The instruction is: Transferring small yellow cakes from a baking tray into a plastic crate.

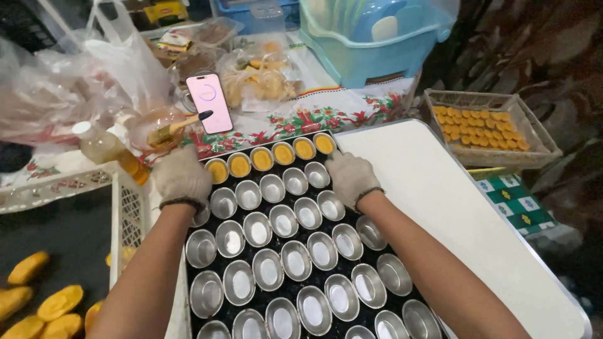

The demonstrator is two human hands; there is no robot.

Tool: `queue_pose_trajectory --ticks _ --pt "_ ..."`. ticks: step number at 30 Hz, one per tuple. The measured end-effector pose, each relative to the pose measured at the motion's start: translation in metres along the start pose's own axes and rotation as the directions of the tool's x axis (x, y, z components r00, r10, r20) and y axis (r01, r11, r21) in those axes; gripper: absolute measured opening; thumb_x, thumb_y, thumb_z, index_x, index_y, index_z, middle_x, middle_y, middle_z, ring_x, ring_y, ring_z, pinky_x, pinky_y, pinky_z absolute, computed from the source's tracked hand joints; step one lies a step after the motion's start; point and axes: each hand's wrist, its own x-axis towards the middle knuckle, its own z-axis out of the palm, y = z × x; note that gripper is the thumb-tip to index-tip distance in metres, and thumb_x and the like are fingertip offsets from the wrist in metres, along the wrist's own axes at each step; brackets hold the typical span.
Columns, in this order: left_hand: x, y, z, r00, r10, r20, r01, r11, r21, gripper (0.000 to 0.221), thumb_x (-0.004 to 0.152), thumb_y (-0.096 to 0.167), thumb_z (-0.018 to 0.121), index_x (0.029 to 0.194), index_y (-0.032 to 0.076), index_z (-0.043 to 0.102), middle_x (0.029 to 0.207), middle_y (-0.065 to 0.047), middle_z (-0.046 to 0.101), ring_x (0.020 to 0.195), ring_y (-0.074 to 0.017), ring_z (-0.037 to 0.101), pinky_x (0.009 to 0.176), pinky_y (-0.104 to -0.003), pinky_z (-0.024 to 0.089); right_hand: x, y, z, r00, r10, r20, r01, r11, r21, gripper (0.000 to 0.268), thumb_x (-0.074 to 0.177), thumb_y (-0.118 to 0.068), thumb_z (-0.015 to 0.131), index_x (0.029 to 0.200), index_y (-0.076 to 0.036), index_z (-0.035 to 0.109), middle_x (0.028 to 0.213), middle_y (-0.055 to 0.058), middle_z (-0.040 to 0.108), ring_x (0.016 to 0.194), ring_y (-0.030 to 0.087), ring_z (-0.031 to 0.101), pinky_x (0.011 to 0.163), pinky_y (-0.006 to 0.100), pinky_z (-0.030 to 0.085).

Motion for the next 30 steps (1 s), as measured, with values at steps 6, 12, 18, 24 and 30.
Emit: queue_pose_trajectory --ticks 6,12,18,24,30 --pt "-0.011 0.021 0.010 0.959 0.261 0.108 -0.243 0.958 -0.156 0.049 0.085 0.035 0.055 0.133 0.035 0.067 0.146 0.004 0.059 0.126 -0.0304 0.065 0.103 -0.050 0.056 -0.003 0.003 -0.024 0.985 0.093 0.144 -0.115 0.981 0.154 0.049 0.077 -0.012 0.062 0.127 -0.013 0.063 0.119 0.009 0.069 0.107 0.036 0.071 0.085 0.053 0.060" --pt "-0.023 0.031 -0.014 0.957 0.247 0.151 -0.238 0.968 -0.074 0.047 0.085 0.043 0.054 0.128 0.034 0.068 0.136 0.006 0.067 0.123 -0.0226 0.067 0.101 -0.047 0.057 -0.005 -0.007 -0.043 0.963 0.151 0.224 -0.193 0.965 0.178 0.043 0.073 -0.013 0.065 0.114 -0.003 0.071 0.108 0.014 0.076 0.105 0.036 0.073 0.082 0.051 0.060" --pt "-0.065 0.072 -0.059 0.969 -0.106 0.225 0.144 0.976 -0.162 0.054 0.097 0.015 0.029 0.135 0.012 0.066 0.134 -0.007 0.070 0.127 -0.0262 0.065 0.107 -0.044 0.045 -0.015 -0.011 -0.068 0.945 0.032 0.325 -0.076 0.990 0.123 0.053 0.074 -0.004 0.055 0.126 0.005 0.062 0.121 0.020 0.071 0.119 0.041 0.067 0.099 0.055 0.056" --pt "-0.049 0.078 -0.056 0.959 -0.059 0.277 0.131 0.960 -0.246 0.052 0.094 0.027 0.038 0.140 0.016 0.059 0.137 -0.010 0.067 0.132 -0.0277 0.060 0.110 -0.045 0.043 -0.042 0.002 -0.098 0.937 0.013 0.349 -0.133 0.937 0.322 0.055 0.074 -0.013 0.058 0.129 -0.008 0.062 0.122 0.020 0.071 0.126 0.038 0.064 0.106 0.047 0.053" --pt "-0.043 0.057 -0.051 0.934 -0.051 0.354 0.181 0.922 -0.343 0.058 0.091 0.040 0.049 0.147 0.022 0.052 0.141 -0.013 0.064 0.138 -0.0296 0.055 0.114 -0.046 0.040 -0.027 -0.003 -0.085 0.939 0.019 0.343 -0.107 0.966 0.237 0.050 0.073 -0.013 0.055 0.120 -0.009 0.070 0.113 0.015 0.074 0.116 0.031 0.070 0.100 0.040 0.056"
